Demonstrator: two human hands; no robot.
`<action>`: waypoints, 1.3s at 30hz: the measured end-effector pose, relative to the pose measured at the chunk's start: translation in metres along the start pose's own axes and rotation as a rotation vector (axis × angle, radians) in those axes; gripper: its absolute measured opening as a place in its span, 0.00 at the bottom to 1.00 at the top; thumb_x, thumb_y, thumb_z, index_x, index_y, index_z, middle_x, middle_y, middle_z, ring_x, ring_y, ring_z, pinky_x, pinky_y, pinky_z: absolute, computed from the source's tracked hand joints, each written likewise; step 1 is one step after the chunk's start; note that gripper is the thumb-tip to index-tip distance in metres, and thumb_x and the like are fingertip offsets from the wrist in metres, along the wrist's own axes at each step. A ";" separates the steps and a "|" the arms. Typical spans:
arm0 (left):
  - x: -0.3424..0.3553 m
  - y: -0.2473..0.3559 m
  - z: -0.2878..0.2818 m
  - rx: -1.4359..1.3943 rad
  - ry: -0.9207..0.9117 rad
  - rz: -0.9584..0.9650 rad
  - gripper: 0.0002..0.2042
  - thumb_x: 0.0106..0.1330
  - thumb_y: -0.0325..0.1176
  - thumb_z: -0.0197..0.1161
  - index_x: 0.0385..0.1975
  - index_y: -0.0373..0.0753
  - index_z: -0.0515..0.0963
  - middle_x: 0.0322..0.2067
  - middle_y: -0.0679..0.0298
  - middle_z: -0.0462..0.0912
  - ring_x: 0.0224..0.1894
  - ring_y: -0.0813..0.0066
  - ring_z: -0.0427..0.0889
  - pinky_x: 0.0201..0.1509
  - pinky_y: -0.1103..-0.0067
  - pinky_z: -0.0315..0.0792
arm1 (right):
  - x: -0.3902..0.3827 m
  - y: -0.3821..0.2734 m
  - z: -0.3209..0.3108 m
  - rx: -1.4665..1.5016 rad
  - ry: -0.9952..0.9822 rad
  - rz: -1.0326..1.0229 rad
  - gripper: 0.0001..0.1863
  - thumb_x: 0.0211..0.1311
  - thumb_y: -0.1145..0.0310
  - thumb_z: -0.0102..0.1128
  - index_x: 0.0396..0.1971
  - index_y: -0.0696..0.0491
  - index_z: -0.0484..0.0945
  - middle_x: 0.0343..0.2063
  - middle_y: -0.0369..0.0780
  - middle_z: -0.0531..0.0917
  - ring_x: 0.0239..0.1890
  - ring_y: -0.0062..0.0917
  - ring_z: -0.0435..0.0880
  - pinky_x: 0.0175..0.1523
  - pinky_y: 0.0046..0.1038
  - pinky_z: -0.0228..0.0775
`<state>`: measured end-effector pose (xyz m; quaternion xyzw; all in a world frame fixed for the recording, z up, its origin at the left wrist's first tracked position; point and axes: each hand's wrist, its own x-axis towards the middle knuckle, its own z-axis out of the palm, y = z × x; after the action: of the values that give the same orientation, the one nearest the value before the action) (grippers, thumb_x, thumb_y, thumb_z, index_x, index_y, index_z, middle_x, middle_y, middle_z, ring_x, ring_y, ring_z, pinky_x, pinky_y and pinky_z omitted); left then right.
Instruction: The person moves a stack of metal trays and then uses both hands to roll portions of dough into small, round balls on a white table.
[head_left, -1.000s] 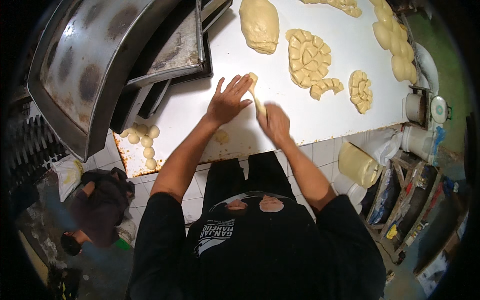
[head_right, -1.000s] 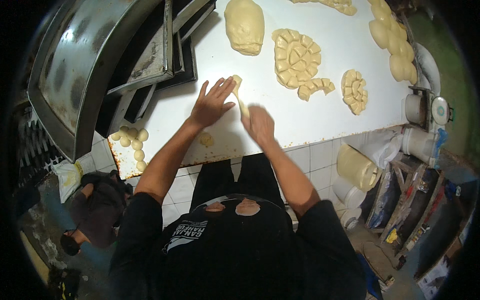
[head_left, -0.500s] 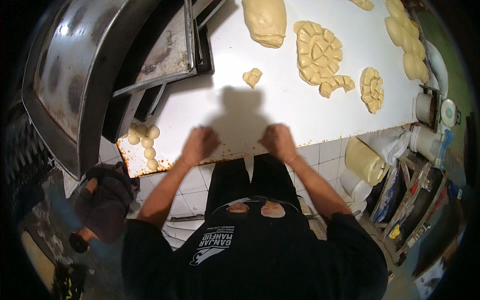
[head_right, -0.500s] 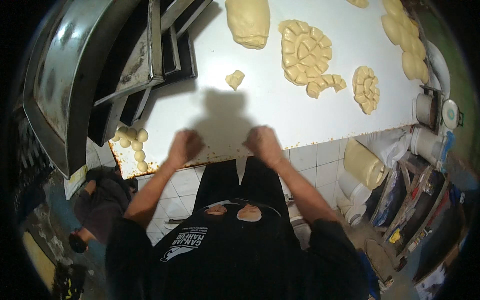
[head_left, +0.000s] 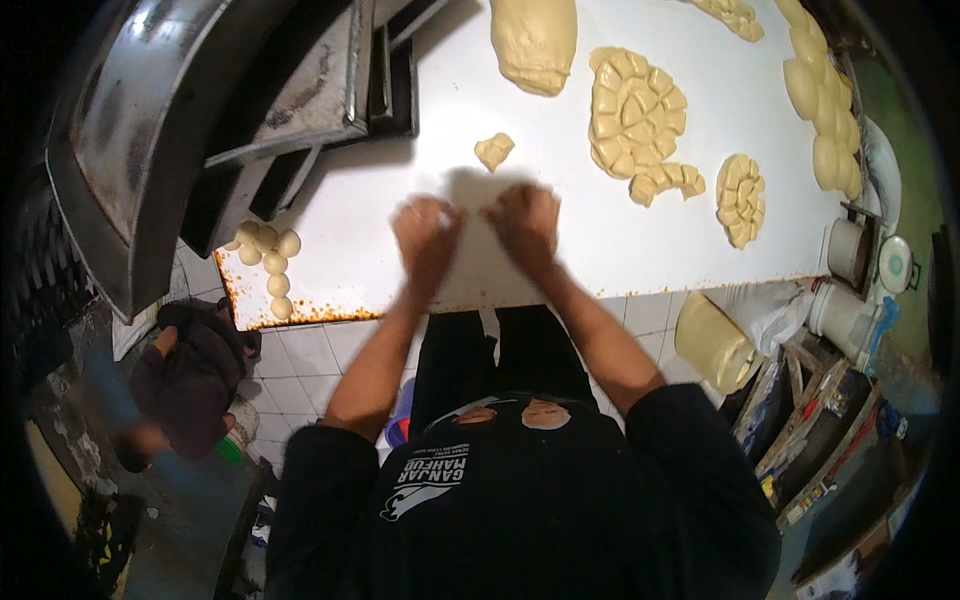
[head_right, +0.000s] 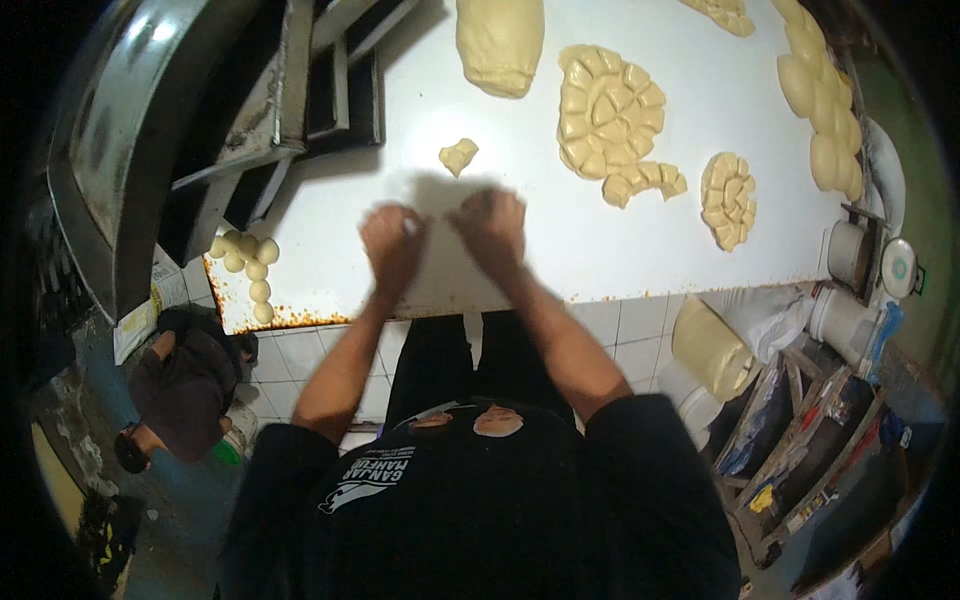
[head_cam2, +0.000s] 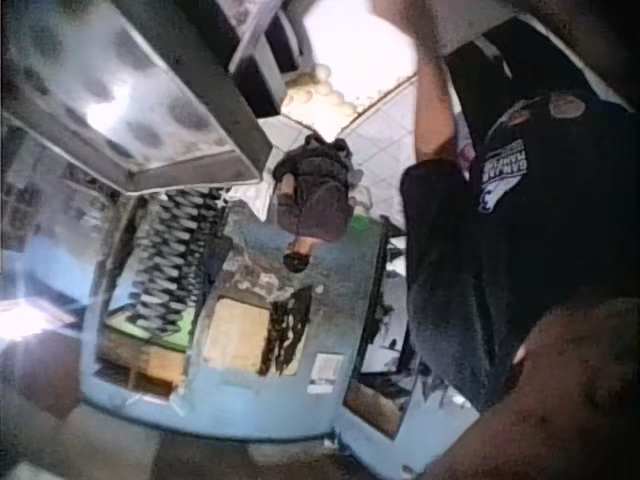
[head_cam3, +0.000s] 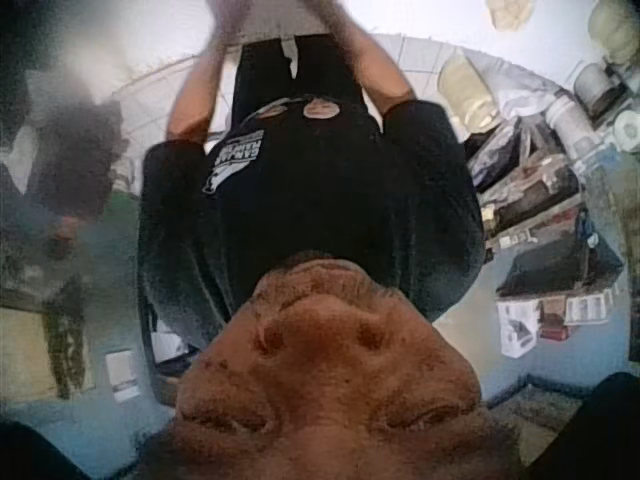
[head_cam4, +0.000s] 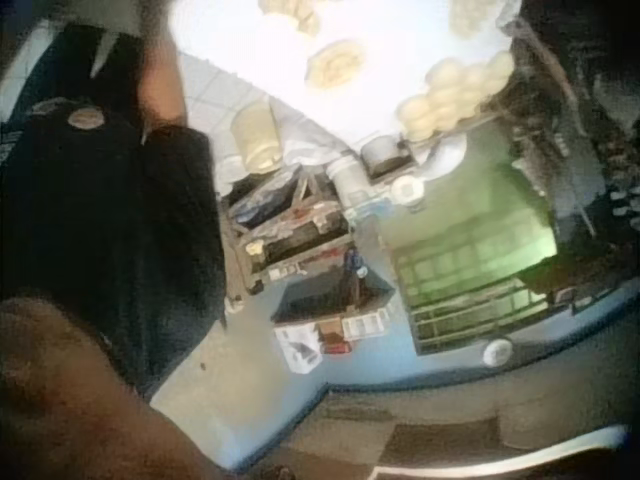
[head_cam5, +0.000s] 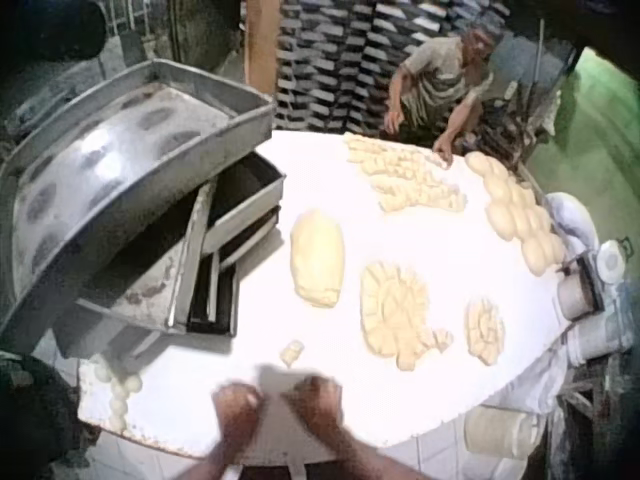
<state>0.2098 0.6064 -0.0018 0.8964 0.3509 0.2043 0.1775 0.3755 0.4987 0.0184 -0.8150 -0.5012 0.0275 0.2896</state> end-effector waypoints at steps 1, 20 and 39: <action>-0.031 0.009 0.008 0.043 -0.011 0.021 0.09 0.64 0.37 0.71 0.34 0.41 0.78 0.40 0.56 0.80 0.45 0.51 0.77 0.50 0.56 0.67 | -0.019 -0.007 -0.004 0.007 -0.109 -0.034 0.17 0.52 0.58 0.79 0.36 0.51 0.82 0.39 0.43 0.81 0.47 0.42 0.78 0.49 0.47 0.68; -0.039 -0.086 -0.084 -0.107 -0.301 0.313 0.10 0.65 0.34 0.68 0.43 0.41 0.81 0.45 0.58 0.81 0.52 0.55 0.79 0.59 0.59 0.73 | -0.026 0.021 -0.037 0.024 -0.671 -0.474 0.10 0.68 0.61 0.65 0.35 0.51 0.77 0.40 0.43 0.81 0.44 0.37 0.81 0.51 0.41 0.74; -0.063 -0.009 -0.049 -0.062 -0.380 -0.027 0.09 0.63 0.34 0.70 0.38 0.39 0.80 0.42 0.55 0.79 0.49 0.53 0.78 0.55 0.62 0.71 | -0.017 0.008 -0.028 0.176 -0.845 0.061 0.16 0.54 0.56 0.77 0.21 0.51 0.81 0.31 0.43 0.82 0.39 0.44 0.81 0.45 0.48 0.70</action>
<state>0.1387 0.5772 0.0206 0.9081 0.3168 0.0396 0.2711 0.3829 0.4696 0.0333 -0.7189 -0.5470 0.4099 0.1266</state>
